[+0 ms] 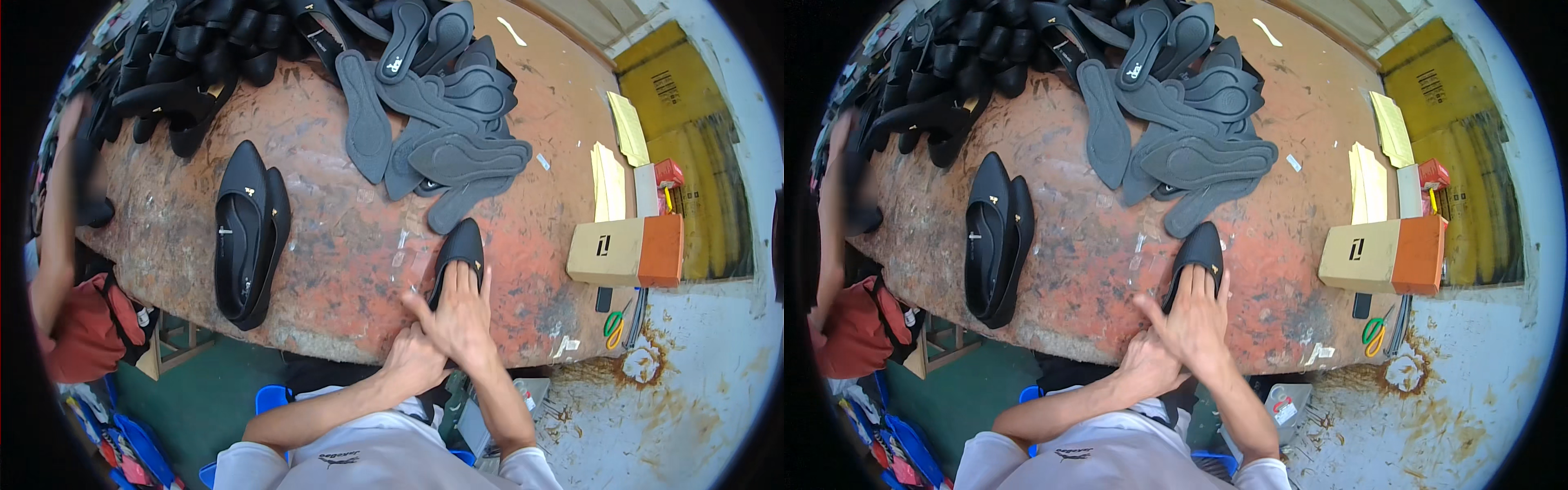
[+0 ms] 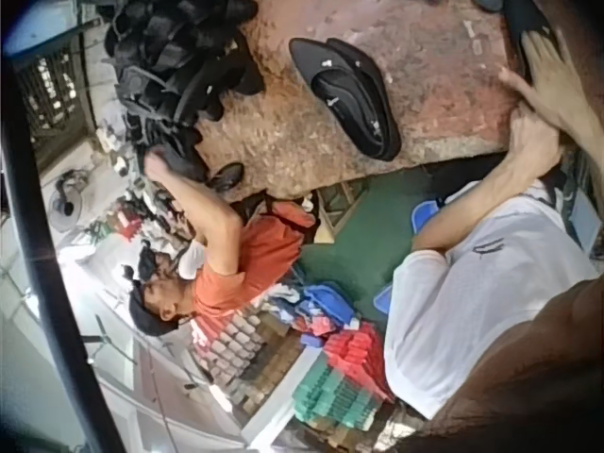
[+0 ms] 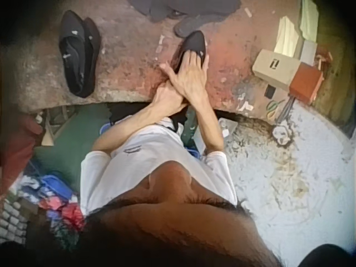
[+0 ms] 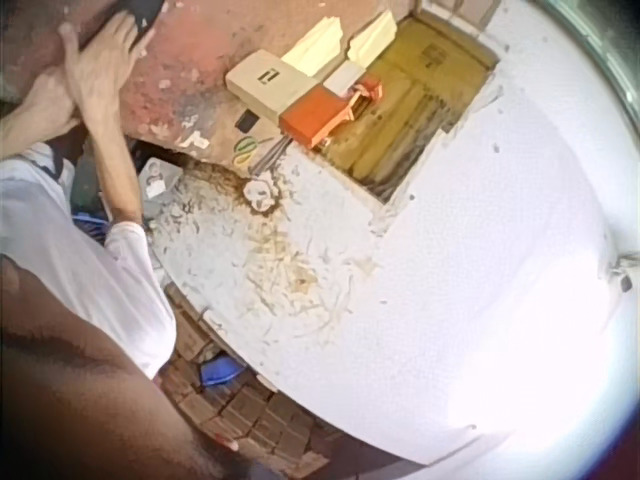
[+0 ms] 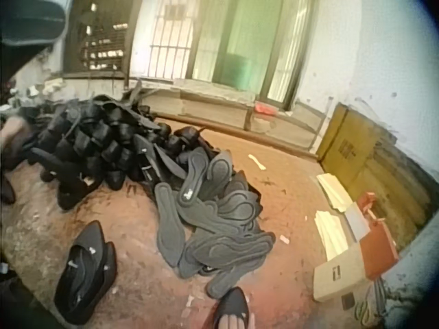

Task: The person inserts insoles into shoes by hand and presses them into place.

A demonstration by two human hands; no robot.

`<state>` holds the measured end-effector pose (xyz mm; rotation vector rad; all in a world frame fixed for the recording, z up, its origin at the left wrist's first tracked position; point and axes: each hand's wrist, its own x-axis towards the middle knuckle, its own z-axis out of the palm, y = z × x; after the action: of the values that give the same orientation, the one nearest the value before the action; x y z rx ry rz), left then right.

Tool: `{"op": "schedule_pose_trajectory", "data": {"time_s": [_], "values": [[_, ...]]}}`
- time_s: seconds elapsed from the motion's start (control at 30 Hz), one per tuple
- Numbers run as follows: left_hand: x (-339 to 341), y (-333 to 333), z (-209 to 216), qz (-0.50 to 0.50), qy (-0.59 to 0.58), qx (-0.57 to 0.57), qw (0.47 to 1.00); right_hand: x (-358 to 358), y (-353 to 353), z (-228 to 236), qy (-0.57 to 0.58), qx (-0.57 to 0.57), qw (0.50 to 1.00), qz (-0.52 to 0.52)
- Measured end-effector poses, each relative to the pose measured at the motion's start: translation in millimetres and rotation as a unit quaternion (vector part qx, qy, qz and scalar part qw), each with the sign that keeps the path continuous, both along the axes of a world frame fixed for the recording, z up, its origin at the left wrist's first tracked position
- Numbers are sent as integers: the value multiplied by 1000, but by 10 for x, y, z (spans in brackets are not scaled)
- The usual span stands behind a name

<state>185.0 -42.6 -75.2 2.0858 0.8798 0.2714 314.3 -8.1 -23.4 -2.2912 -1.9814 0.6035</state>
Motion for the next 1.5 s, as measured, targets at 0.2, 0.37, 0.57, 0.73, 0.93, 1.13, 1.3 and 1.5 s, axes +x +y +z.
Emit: {"op": "schedule_pose_trajectory", "data": {"time_s": [0.2, 0.37, 0.57, 0.73, 0.93, 1.13, 1.3, 1.5], "values": [[14, -4, -72, 10, -31, 34, 999, -119, 204, 110, -63, 97, 993, -2], [-97, 106, 257, -32, 53, 165, 984, 8, 200, 113, -4, -125, 991, -57], [-1203, 352, 922, 166, -83, 320, 929, 104, 425, 568, 445, 348, 825, -6], [-1838, 791, 1045, 352, 13, 416, 838, -628, 1582, 28, 413, 310, 856, -9], [-2114, 780, 880, 323, 190, 331, 866, -799, 2089, -673, -14, 337, 940, 57], [-2476, 1761, 825, 477, -37, 293, 828, -426, 1963, -545, 48, 238, 965, 99], [-2833, 3484, 846, 552, -95, 283, 778, -610, 1891, -658, 33, 331, 940, 79], [-2103, 3903, 1438, 324, -99, 441, 831, -569, 1888, -342, -150, 300, 928, 161]]}}
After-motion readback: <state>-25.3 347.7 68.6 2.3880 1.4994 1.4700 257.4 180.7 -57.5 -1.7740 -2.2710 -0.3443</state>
